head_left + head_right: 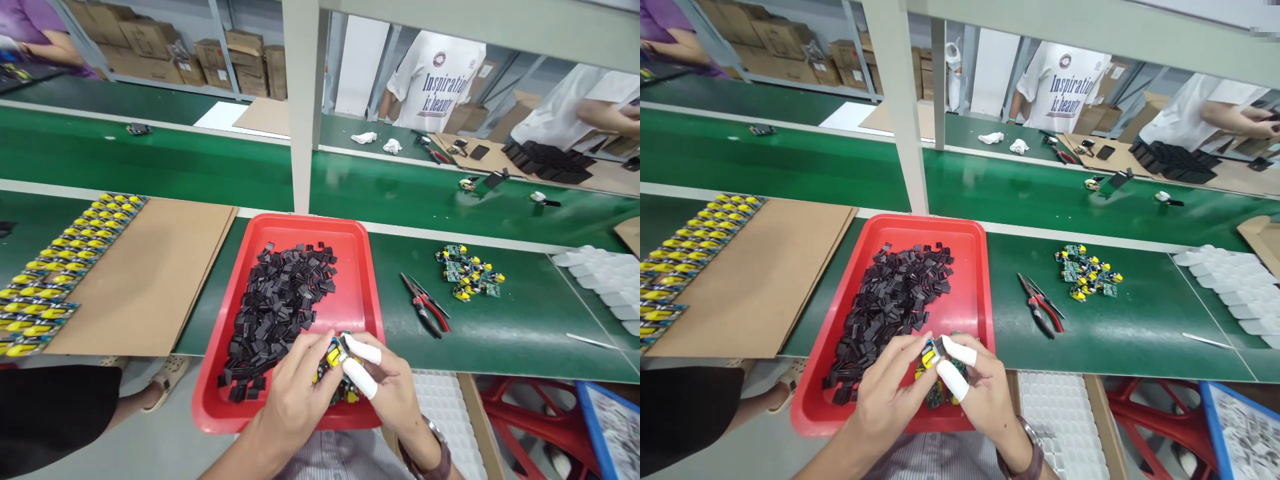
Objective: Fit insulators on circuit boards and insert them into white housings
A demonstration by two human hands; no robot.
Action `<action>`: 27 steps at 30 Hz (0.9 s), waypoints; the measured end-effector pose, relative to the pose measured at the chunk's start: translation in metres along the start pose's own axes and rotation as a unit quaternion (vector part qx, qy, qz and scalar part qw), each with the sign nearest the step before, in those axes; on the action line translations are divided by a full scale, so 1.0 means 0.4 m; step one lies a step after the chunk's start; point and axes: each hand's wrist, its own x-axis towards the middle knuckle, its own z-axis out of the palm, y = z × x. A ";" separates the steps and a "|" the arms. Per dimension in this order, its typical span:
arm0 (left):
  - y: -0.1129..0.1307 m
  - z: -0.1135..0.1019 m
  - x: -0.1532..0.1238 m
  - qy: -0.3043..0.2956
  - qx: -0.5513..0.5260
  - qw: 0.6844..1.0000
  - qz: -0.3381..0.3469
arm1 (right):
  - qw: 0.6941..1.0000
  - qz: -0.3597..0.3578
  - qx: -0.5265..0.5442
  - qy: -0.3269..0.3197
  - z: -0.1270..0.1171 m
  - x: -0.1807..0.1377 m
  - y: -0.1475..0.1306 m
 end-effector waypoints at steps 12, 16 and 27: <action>0.008 -0.010 0.004 0.002 0.035 0.999 0.024 | 0.990 -0.087 -0.096 -0.063 -0.007 0.021 -0.026; 0.018 -0.010 0.015 -0.011 0.036 0.998 0.045 | 0.984 -0.115 -0.101 -0.087 -0.014 0.021 -0.029; -0.028 0.034 0.026 -0.008 0.096 0.987 0.126 | 0.985 -0.128 -0.118 0.021 -0.002 0.036 -0.035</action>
